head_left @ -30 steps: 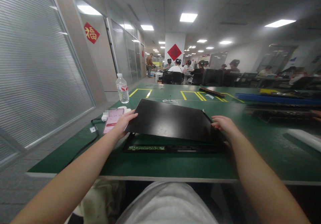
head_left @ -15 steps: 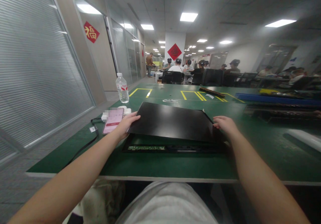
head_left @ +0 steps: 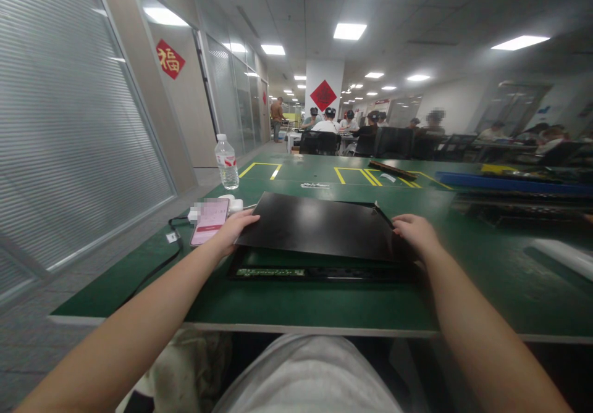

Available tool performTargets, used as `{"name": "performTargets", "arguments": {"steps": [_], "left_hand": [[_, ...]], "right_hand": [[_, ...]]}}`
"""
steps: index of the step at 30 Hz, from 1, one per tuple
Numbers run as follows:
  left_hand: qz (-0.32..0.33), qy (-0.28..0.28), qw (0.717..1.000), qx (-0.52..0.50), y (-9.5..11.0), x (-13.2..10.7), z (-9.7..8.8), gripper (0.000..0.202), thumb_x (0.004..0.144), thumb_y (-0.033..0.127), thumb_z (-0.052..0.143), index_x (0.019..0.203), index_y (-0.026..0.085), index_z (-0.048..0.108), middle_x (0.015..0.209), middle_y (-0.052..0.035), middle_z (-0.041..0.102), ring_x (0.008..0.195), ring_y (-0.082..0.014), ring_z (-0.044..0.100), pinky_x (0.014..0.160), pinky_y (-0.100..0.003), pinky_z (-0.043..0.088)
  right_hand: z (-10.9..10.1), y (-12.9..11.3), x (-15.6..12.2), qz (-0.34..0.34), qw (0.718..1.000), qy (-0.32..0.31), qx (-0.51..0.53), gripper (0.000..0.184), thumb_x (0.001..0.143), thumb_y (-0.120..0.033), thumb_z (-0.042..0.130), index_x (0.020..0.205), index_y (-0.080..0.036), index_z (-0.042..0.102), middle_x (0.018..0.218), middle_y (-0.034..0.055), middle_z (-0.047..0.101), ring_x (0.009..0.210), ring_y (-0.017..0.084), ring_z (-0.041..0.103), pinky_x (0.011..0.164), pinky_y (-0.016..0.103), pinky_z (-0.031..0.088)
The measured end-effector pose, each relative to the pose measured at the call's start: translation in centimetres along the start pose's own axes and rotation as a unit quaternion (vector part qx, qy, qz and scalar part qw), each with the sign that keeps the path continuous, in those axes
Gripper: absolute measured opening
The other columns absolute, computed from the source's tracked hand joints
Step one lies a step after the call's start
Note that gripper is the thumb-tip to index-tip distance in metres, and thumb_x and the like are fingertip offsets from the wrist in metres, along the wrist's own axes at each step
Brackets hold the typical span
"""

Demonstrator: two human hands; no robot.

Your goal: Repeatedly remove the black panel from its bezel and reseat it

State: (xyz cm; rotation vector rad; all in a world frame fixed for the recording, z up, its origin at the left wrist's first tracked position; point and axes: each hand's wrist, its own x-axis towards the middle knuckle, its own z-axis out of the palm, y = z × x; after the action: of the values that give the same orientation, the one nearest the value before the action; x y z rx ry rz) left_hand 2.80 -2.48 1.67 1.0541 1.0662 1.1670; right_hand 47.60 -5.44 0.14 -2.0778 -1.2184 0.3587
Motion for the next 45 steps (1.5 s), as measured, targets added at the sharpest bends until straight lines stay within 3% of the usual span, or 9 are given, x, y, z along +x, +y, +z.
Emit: {"name": "performTargets", "arguments": {"steps": [10, 17, 24, 45], "left_hand": [[-0.015, -0.031, 0.999, 0.019, 0.06, -0.12, 0.04, 0.032, 0.069, 0.015, 0.073, 0.101, 0.013, 0.074, 0.079, -0.0081, 0.079, 0.064, -0.0223, 0.073, 0.061, -0.029, 0.056], [-0.01, 0.002, 1.0, 0.029, 0.04, -0.05, 0.25, 0.044, 0.072, 0.01, 0.069, 0.116, 0.013, 0.066, 0.077, -0.0055, 0.078, 0.063, -0.0186, 0.072, 0.058, -0.025, 0.055], [-0.007, -0.017, 0.999, 0.036, 0.1, -0.26, 0.32, 0.05, 0.073, 0.011, 0.07, 0.122, 0.011, 0.061, 0.076, -0.0058, 0.078, 0.062, -0.0187, 0.073, 0.06, -0.025, 0.056], [0.003, -0.025, 0.999, 0.048, -0.1, -0.23, 0.3, 0.04, 0.074, 0.009, 0.07, 0.114, 0.016, 0.067, 0.077, -0.0037, 0.079, 0.062, -0.0175, 0.073, 0.069, -0.028, 0.06]], "right_hand": [[-0.25, -0.61, -0.48, -0.009, 0.998, 0.015, -0.055, 0.028, 0.074, -0.029, 0.061, 0.096, -0.023, 0.078, 0.085, 0.0072, 0.076, 0.078, 0.023, 0.068, 0.07, 0.031, 0.048], [-0.19, -0.45, -0.33, -0.014, 0.995, 0.008, -0.098, 0.033, 0.078, -0.032, 0.056, 0.101, -0.024, 0.078, 0.094, 0.0075, 0.076, 0.085, 0.024, 0.068, 0.074, 0.032, 0.048], [-0.15, -0.27, -0.36, -0.02, 0.995, 0.009, -0.1, 0.034, 0.077, -0.032, 0.056, 0.1, -0.024, 0.079, 0.093, 0.008, 0.076, 0.082, 0.024, 0.068, 0.074, 0.031, 0.049], [-0.14, -0.43, -0.52, -0.032, 0.991, 0.011, -0.131, 0.036, 0.077, -0.032, 0.053, 0.101, -0.025, 0.079, 0.096, 0.0079, 0.075, 0.088, 0.026, 0.067, 0.073, 0.032, 0.048]]}}
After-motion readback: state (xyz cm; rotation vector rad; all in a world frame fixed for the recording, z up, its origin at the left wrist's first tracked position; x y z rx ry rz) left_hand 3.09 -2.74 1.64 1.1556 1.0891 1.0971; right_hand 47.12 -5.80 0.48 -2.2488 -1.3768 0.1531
